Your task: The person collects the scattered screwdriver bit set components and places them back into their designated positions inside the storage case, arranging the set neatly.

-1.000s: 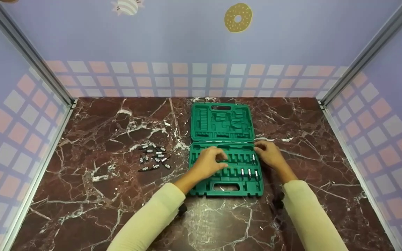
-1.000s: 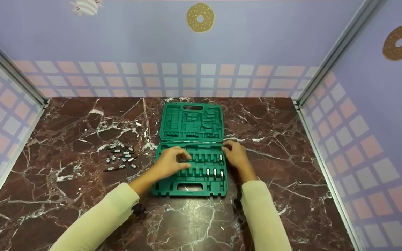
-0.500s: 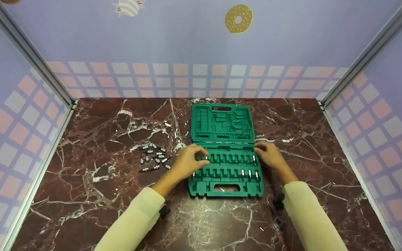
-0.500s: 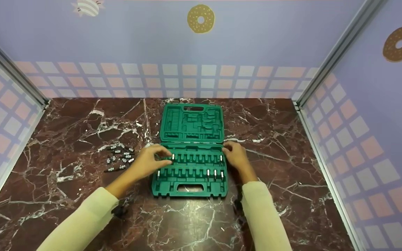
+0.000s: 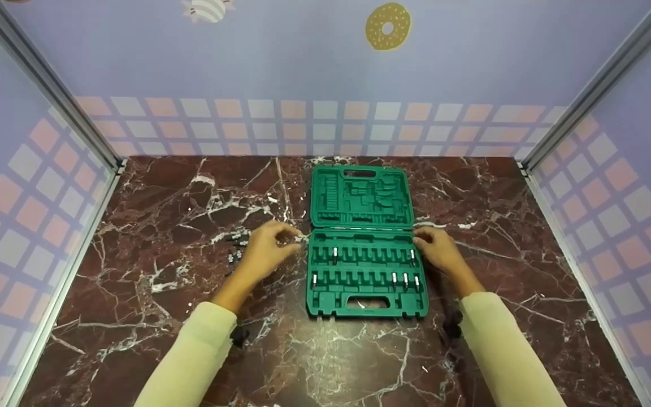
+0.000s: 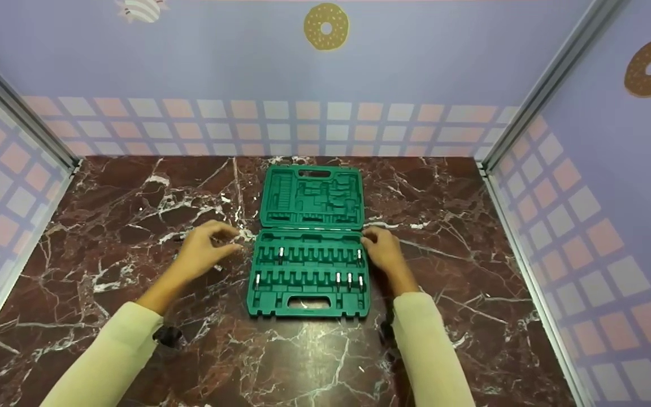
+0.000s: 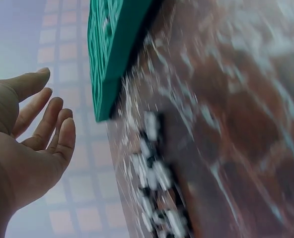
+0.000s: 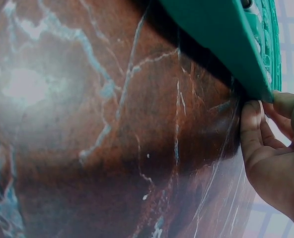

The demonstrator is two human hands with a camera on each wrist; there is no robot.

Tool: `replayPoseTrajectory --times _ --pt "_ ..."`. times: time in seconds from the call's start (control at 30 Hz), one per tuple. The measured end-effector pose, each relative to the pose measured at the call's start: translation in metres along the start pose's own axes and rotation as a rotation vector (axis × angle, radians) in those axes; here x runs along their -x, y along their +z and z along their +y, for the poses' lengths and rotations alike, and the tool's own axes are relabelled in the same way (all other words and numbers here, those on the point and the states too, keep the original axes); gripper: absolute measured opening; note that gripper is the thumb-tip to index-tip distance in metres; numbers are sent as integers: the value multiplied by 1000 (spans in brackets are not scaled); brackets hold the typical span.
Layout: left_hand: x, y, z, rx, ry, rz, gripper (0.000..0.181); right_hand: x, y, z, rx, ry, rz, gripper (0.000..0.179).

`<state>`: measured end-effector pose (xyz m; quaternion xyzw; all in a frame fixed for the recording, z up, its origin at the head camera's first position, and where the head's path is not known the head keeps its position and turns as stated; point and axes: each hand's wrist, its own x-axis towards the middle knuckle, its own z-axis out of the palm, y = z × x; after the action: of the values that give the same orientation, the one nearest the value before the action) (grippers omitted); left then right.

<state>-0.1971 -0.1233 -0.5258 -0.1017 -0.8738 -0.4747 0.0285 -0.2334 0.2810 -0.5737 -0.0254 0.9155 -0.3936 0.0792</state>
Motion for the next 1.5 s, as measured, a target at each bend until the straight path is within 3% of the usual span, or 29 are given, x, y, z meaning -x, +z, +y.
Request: replayPoseTrajectory --times 0.17,0.37,0.6,0.93,1.27,1.5 --pt "-1 -16 -18 -22 1 56 25 0 -1 1 -12 4 8 31" --pt "2 -38 -35 -14 -48 93 28 0 1 0 -11 5 13 30" --pt "5 -60 -54 -111 -114 170 29 1 2 1 -14 -7 3 31" --pt "2 -76 -70 -119 -161 132 31 1 1 3 -10 -7 13 30" --pt "-4 -78 -88 -178 -219 89 30 2 1 2 -15 -2 11 31" --pt "-8 -79 -98 -201 -214 70 25 2 1 2 -12 -6 20 30"
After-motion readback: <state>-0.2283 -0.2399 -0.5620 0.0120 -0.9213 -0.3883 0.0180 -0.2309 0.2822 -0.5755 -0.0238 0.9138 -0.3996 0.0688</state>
